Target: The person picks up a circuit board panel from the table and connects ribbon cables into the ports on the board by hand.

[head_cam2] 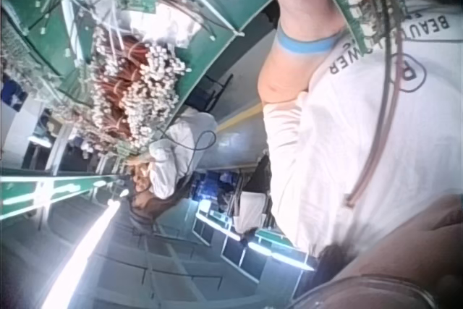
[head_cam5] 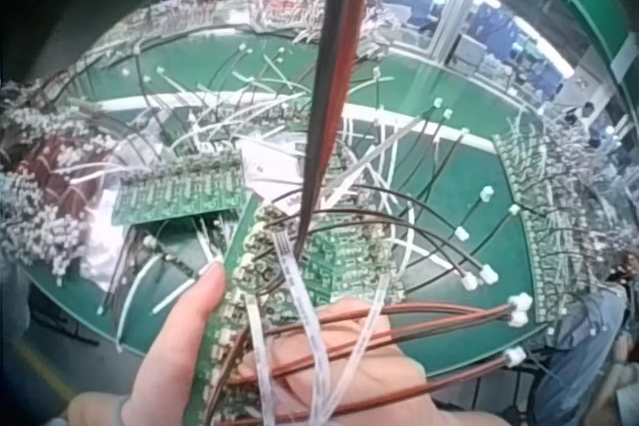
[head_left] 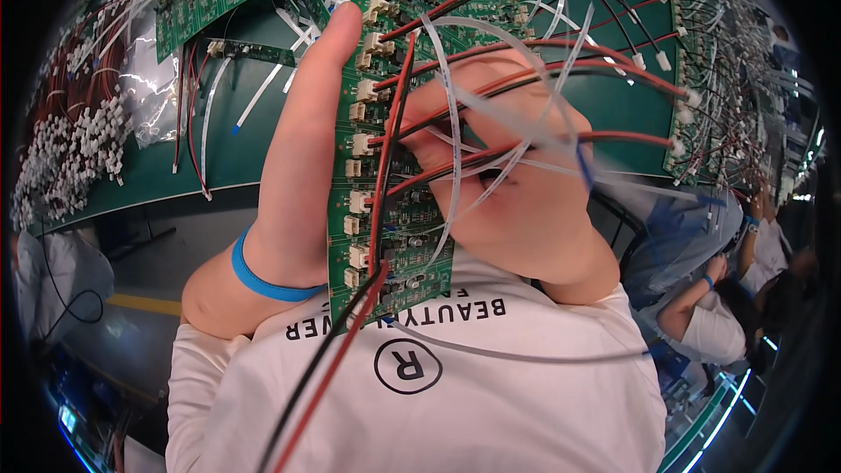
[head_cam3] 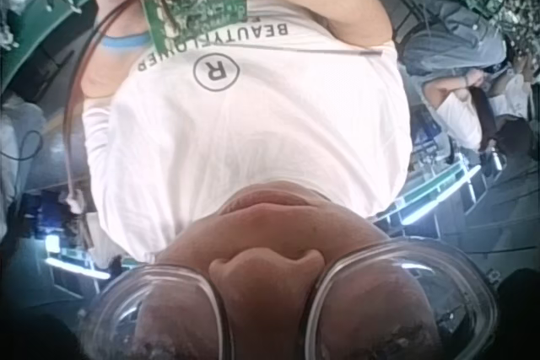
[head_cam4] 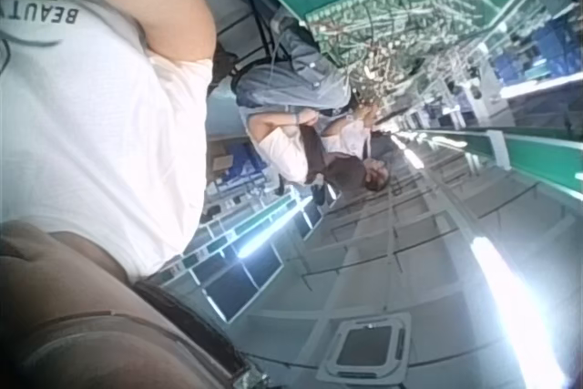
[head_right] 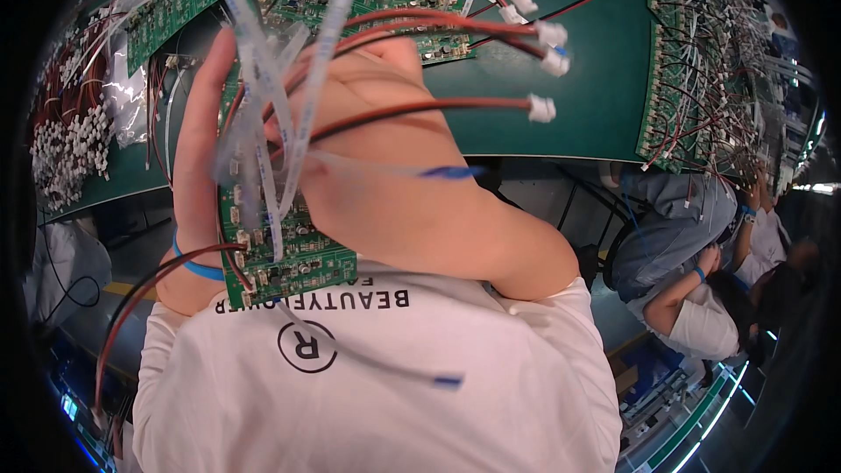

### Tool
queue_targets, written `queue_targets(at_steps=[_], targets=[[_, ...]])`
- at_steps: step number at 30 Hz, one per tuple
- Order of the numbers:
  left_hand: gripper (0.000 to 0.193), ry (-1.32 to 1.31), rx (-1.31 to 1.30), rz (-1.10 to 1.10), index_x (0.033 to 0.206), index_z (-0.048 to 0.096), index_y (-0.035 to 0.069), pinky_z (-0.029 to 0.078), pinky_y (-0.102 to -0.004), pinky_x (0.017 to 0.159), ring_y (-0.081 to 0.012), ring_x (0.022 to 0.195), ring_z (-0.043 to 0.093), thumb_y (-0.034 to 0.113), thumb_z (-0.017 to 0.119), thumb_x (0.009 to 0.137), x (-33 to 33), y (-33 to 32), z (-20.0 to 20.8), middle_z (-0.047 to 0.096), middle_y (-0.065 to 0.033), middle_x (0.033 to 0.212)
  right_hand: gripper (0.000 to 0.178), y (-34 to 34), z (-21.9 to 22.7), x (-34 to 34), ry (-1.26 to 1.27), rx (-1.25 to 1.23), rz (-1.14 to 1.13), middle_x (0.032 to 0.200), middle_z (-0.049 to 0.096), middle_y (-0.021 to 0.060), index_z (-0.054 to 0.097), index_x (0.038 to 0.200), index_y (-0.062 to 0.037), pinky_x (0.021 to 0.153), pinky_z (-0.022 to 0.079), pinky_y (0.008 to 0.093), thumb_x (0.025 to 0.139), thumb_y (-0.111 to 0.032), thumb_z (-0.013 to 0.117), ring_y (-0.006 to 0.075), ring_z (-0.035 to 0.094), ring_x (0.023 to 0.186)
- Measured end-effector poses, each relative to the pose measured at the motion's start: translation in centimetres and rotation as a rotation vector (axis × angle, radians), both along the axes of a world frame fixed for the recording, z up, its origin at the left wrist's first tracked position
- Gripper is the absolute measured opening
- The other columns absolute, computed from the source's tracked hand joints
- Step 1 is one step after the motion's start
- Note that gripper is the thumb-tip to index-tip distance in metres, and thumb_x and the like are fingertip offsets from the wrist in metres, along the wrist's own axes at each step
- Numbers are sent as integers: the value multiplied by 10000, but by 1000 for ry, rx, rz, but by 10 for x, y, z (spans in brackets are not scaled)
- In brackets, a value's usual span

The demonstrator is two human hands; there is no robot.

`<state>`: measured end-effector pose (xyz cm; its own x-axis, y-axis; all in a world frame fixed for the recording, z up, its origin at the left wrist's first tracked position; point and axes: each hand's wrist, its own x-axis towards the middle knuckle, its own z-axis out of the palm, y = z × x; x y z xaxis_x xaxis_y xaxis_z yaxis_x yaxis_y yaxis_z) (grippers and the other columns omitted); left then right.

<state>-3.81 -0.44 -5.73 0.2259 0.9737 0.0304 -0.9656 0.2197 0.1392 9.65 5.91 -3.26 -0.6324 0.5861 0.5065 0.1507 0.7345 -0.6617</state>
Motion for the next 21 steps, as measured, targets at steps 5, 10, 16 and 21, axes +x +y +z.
queue_targets(at_steps=[5,10,16,21], targets=[[420,316,-15,147,1288,361,54,456,-309,847,-198,1007,537,257,400,923,-1,0,2,522,-113,1160,247,9,8,11,47,-243,39,822,637,67,653,828,-2,723,454,291,590,47,695,183,587,810],[376,629,-23,270,1239,402,48,472,-311,803,-197,946,559,248,409,921,10,0,7,549,-116,1099,192,21,8,16,97,-93,30,871,631,114,649,840,39,711,461,289,652,12,680,190,581,838],[328,1007,-53,453,1179,452,42,490,-313,751,-195,872,585,238,420,919,14,-2,8,581,-119,1025,156,19,9,7,86,-204,88,829,619,101,642,816,41,671,459,284,666,7,669,191,589,737],[301,1255,-72,572,1140,485,37,503,-315,716,-193,823,602,232,427,918,14,-3,10,603,-121,976,172,22,6,5,22,-3,41,717,594,70,632,767,-13,654,433,299,603,15,674,197,574,669]])
